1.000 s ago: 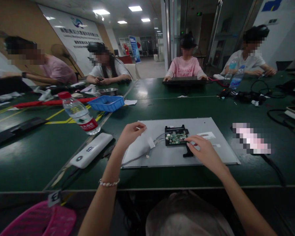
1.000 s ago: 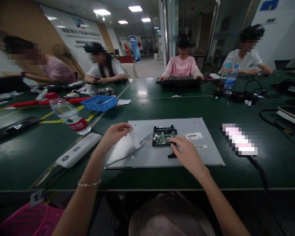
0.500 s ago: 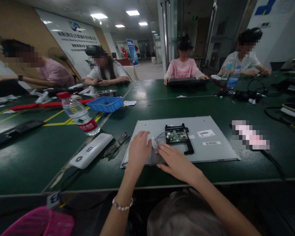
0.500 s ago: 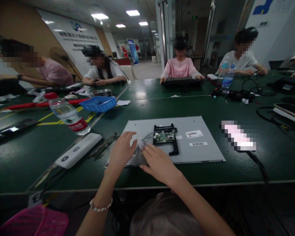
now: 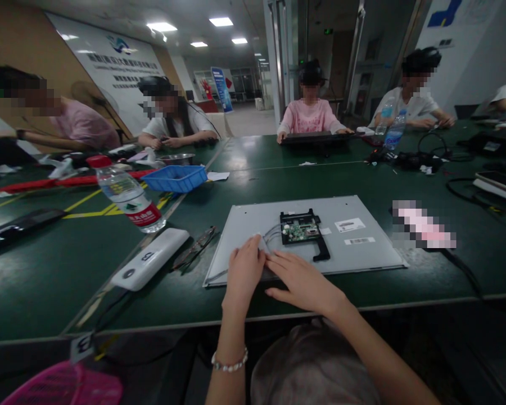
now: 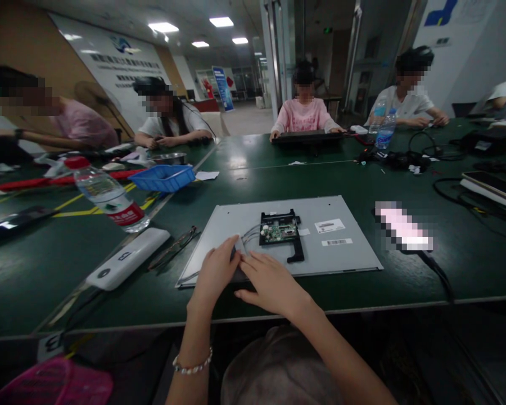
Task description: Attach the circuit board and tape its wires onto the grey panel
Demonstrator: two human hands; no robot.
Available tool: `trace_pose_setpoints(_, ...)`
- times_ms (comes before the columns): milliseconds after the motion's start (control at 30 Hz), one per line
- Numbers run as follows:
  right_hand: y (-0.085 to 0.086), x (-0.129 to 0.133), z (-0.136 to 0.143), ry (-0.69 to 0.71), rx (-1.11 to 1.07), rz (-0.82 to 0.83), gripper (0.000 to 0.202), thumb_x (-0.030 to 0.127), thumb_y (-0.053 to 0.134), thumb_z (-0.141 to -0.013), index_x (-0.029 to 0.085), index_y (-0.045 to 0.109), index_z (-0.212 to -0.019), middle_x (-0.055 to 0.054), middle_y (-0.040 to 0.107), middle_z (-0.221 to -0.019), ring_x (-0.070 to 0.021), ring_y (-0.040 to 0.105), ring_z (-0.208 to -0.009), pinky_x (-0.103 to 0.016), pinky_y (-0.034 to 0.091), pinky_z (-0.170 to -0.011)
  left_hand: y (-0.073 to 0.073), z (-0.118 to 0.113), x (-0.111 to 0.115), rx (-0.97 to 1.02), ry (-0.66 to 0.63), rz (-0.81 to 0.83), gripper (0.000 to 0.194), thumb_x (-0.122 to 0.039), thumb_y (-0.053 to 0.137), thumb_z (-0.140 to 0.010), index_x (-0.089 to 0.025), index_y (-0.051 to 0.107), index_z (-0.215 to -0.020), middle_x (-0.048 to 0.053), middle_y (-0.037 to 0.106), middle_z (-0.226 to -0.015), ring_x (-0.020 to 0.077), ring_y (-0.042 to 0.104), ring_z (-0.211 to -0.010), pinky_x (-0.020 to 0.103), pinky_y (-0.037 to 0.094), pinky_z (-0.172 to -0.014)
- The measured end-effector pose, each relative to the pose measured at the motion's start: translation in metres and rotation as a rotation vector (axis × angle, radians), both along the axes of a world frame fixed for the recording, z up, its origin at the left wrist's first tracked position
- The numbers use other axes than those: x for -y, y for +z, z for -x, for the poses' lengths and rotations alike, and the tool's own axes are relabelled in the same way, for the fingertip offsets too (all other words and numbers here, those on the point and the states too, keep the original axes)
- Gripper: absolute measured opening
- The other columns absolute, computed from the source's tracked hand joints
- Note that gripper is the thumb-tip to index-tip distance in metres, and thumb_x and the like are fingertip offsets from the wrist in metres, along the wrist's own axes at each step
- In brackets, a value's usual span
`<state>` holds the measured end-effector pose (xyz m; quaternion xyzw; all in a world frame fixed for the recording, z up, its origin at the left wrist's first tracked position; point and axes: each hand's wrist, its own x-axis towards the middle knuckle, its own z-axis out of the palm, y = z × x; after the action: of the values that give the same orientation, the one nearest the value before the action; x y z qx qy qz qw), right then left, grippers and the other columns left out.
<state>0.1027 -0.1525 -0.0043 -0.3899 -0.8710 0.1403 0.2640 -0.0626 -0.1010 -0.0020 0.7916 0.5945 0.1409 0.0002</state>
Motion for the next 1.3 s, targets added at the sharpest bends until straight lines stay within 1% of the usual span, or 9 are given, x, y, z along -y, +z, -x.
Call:
trace_pose_setpoints(167, -0.001, 0.004, -0.001, -0.011, -0.028, -0.014, 0.051, 0.04, 0.049, -0.09, 0.014, 0.045, -0.134, -0.013, 0.051, -0.136, -0.0245, 0.039, -0.131, -0.042, 0.032, -0.109, -0.005, 0.001, 0.004, 0.024, -0.007, -0.023, 0.041, -0.017, 0.04, -0.089, -0.017, 0.043, -0.13, 0.014, 0.05, -0.135, 0.0235, 0.043, -0.127, 0.045, 0.033, -0.103)
trace_pose_setpoints(333, -0.004, 0.006, -0.001, -0.029, -0.04, -0.027, 0.047, 0.038, 0.049, -0.09, 0.014, 0.048, -0.131, -0.013, 0.052, -0.134, -0.0247, 0.043, -0.128, -0.042, 0.034, -0.108, -0.01, 0.004, 0.004, 0.091, -0.028, -0.116, 0.035, -0.019, 0.044, -0.088, -0.015, 0.047, -0.123, 0.015, 0.053, -0.13, 0.0254, 0.048, -0.122, 0.044, 0.036, -0.101)
trace_pose_setpoints(533, 0.003, 0.007, 0.001, -0.07, -0.094, -0.03, 0.039, 0.034, 0.05, -0.09, 0.014, 0.054, -0.123, -0.014, 0.05, -0.135, -0.0246, 0.047, -0.123, -0.04, 0.039, -0.104, 0.002, -0.002, 0.017, 0.199, -0.003, -0.327, 0.028, -0.018, 0.049, -0.085, -0.017, 0.053, -0.113, 0.014, 0.046, -0.13, 0.0276, 0.044, -0.122, 0.044, 0.036, -0.102)
trace_pose_setpoints(667, 0.01, 0.01, -0.004, -0.082, -0.155, -0.002, 0.034, 0.03, 0.048, -0.091, 0.018, 0.056, -0.122, -0.01, 0.048, -0.137, -0.0222, 0.045, -0.125, -0.038, 0.038, -0.105, 0.008, -0.004, 0.028, 0.26, -0.028, -0.322, 0.022, -0.019, 0.049, -0.085, -0.02, 0.056, -0.107, 0.01, 0.052, -0.114, 0.0251, 0.051, -0.109, 0.039, 0.042, -0.096)
trace_pose_setpoints(833, 0.022, 0.002, -0.048, -0.156, -0.144, 0.066, 0.032, 0.024, 0.048, -0.089, 0.021, 0.059, -0.119, -0.007, 0.055, -0.13, -0.0208, 0.051, -0.119, -0.039, 0.04, -0.103, 0.007, -0.004, 0.028, 0.157, -0.154, -0.192, 0.025, -0.02, 0.055, -0.083, -0.021, 0.057, -0.108, 0.007, 0.059, -0.109, 0.0243, 0.054, -0.101, 0.038, 0.043, -0.09)
trace_pose_setpoints(967, 0.031, -0.03, -0.107, -0.289, -0.083, 0.084, 0.03, 0.021, 0.054, -0.083, 0.021, 0.064, -0.111, -0.007, 0.065, -0.112, -0.0219, 0.061, -0.101, -0.042, 0.046, -0.093, 0.006, -0.006, 0.028, 0.029, -0.061, -0.165, 0.024, -0.024, 0.053, -0.085, -0.021, 0.059, -0.108, 0.008, 0.065, -0.107, 0.0266, 0.055, -0.1, 0.039, 0.042, -0.083)
trace_pose_setpoints(1067, 0.03, -0.059, -0.138, -0.381, -0.06, 0.155, 0.03, 0.02, 0.057, -0.079, 0.017, 0.066, -0.108, -0.01, 0.067, -0.108, -0.0207, 0.064, -0.09, -0.036, 0.051, -0.081, 0.006, -0.007, 0.03, -0.03, -0.029, -0.174, 0.019, -0.023, 0.049, -0.087, -0.022, 0.063, -0.1, 0.007, 0.067, -0.102, 0.026, 0.057, -0.097, 0.038, 0.042, -0.079)
trace_pose_setpoints(1200, 0.018, -0.083, -0.146, -0.356, 0.027, 0.256, 0.029, 0.023, 0.062, -0.075, 0.016, 0.069, -0.103, -0.01, 0.068, -0.103, -0.0201, 0.065, -0.084, -0.032, 0.05, -0.077, 0.01, -0.007, 0.028, -0.072, -0.052, -0.197, 0.022, -0.02, 0.044, -0.089, -0.021, 0.065, -0.092, 0.007, 0.068, -0.097, 0.0245, 0.061, -0.091, 0.036, 0.042, -0.077)
trace_pose_setpoints(1300, 0.009, -0.088, -0.141, -0.35, 0.042, 0.253, 0.031, 0.022, 0.064, -0.072, 0.015, 0.07, -0.102, -0.009, 0.069, -0.101, -0.0195, 0.065, -0.081, -0.029, 0.049, -0.074, 0.021, -0.003, 0.022, 0.03, 0.01, -0.222, 0.025, -0.021, 0.04, -0.091, -0.02, 0.065, -0.096, 0.007, 0.069, -0.096, 0.0216, 0.064, -0.084, 0.032, 0.044, -0.077)
